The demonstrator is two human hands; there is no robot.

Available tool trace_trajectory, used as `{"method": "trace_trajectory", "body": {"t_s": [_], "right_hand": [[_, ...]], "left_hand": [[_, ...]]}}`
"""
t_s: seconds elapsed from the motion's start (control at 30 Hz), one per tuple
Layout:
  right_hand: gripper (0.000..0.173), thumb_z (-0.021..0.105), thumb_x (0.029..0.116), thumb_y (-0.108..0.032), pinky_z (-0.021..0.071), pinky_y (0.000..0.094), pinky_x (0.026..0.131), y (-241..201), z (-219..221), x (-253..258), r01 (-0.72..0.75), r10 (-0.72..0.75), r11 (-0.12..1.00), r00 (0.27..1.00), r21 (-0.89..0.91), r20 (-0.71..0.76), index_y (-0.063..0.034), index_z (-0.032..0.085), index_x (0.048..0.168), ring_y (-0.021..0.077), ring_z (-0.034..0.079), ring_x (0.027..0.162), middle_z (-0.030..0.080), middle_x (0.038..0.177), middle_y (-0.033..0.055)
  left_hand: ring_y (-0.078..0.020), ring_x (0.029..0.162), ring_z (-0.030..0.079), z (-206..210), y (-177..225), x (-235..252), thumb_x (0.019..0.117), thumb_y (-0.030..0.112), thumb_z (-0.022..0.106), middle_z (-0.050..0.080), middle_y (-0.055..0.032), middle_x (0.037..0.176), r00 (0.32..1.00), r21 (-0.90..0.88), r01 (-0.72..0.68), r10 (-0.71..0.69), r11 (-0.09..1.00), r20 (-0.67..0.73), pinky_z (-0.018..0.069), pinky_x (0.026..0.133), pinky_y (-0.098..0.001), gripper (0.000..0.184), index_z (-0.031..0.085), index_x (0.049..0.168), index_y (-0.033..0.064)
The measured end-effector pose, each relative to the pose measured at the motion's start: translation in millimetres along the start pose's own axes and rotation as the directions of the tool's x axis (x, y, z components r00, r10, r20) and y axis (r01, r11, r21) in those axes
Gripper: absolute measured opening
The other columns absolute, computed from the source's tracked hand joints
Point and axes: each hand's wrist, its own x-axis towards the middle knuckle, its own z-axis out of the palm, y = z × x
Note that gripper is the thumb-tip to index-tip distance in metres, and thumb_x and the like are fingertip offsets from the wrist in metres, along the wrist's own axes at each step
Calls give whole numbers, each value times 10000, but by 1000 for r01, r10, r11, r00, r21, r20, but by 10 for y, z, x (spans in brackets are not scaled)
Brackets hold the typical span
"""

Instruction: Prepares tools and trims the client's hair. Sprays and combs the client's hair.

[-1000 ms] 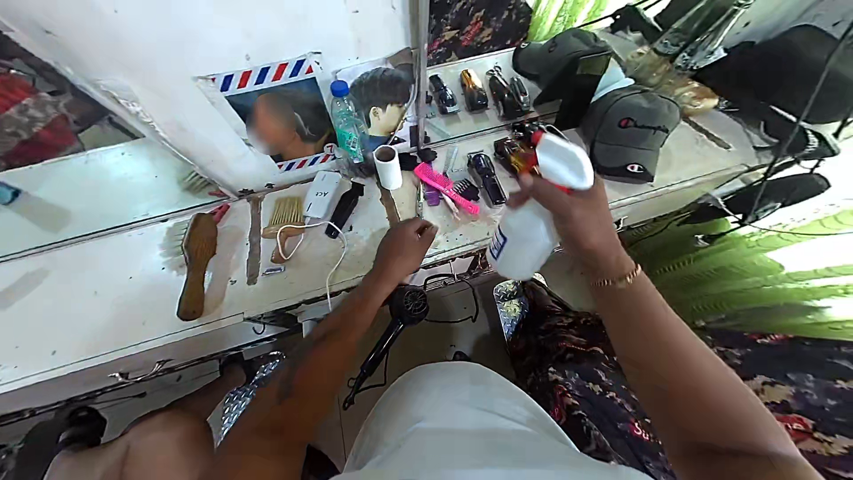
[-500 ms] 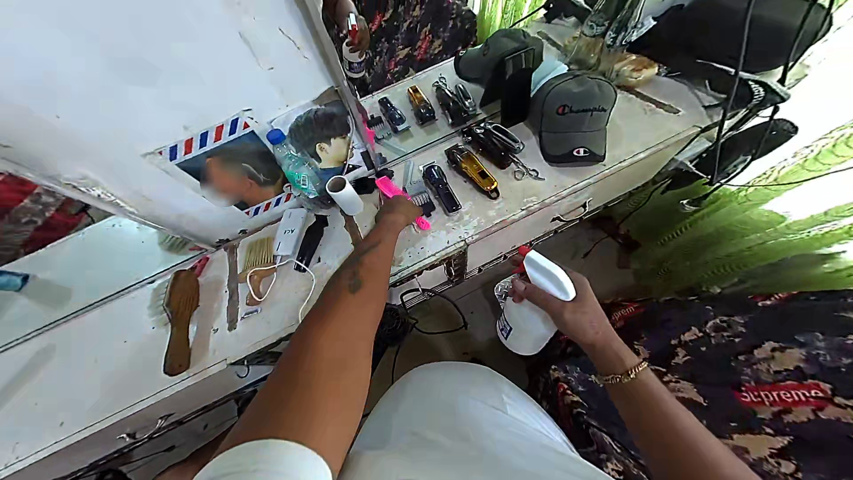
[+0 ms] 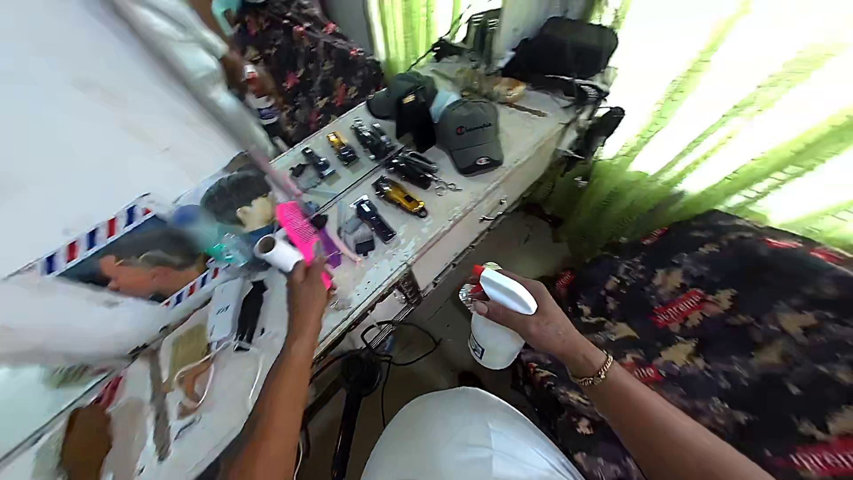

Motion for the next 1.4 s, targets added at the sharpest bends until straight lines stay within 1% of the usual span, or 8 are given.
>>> {"method": "trace_trajectory", "body": {"t_s": [0.13,0.27,0.37,0.53,0.77,0.9,1.23,1.4], "right_hand": [[393,748,936,-247,544,252,978,-412,-26,-522,113,-126,987,985,-110,-114,19,669,1215,66,641,1096,689,1178,61],[376,725,943,-166,503,312,1053,-866,-95,-1330,158,-228,946,945,-283,-233,92,656,1208,184,598,1213,619,1297,191],[479,716,942,-123,518,335,1073,-1354,-112,-2079,24,-195,925,886,-378,-420,97,577,1345,186,630,1217,655,1304,167],[581,721,942,-243,585,387,992,-2008,-161,-3302,-240,-292,839,559,-489,-776,-107,542,1478,191,685,1137,719,1243,40],[688,745,896,-219,605,435,948,-2571,-513,-4620,-352,-504,777,148,-521,-851,-120,476,1522,264,694,1114,704,1247,93],[645,724,907,-173,603,432,961,-2835,-707,-4982,-360,-559,773,4,-522,-829,-105,474,1498,262,705,1096,703,1235,88],[657,771,861,-128,623,327,902,-3387,-1256,-4592,-578,-591,678,-60,-455,-804,-101,513,1464,160,720,1020,714,1166,32],[716,802,842,-152,633,358,877,-3510,-1716,-4079,-678,-544,653,-111,-337,-831,-111,501,1490,173,708,1023,649,1271,76]], "left_hand": [[-54,590,606,303,203,-580,1093,211,407,616,40,757,925,-258,-236,298,937,238,562,558,-247,311,578,1200,-26],[0,558,572,1017,395,-995,1088,195,417,581,132,685,679,-497,-230,504,836,533,532,549,-182,265,612,1179,40],[12,520,507,1543,636,-1388,1094,212,398,516,151,644,526,-576,-125,546,808,652,482,515,-167,272,625,1164,80],[-21,537,494,2188,1348,-2176,1098,244,344,520,113,657,217,-608,-89,611,789,762,472,528,-204,368,642,1200,54],[-126,800,662,2996,2746,-3281,1123,266,333,681,-42,950,-87,-664,-211,663,717,744,585,753,-332,393,613,1243,18],[-145,899,686,3563,3366,-3812,1128,325,353,698,-55,1040,-144,-650,-150,634,745,760,584,814,-365,415,607,1290,40],[-63,551,526,4707,4152,-4423,1099,323,477,528,55,680,-107,-574,109,583,812,805,512,572,-240,301,662,1137,89],[-59,508,464,5024,4420,-4609,1071,311,510,499,62,643,-242,-507,163,533,846,811,470,528,-250,287,683,1039,84]]}}
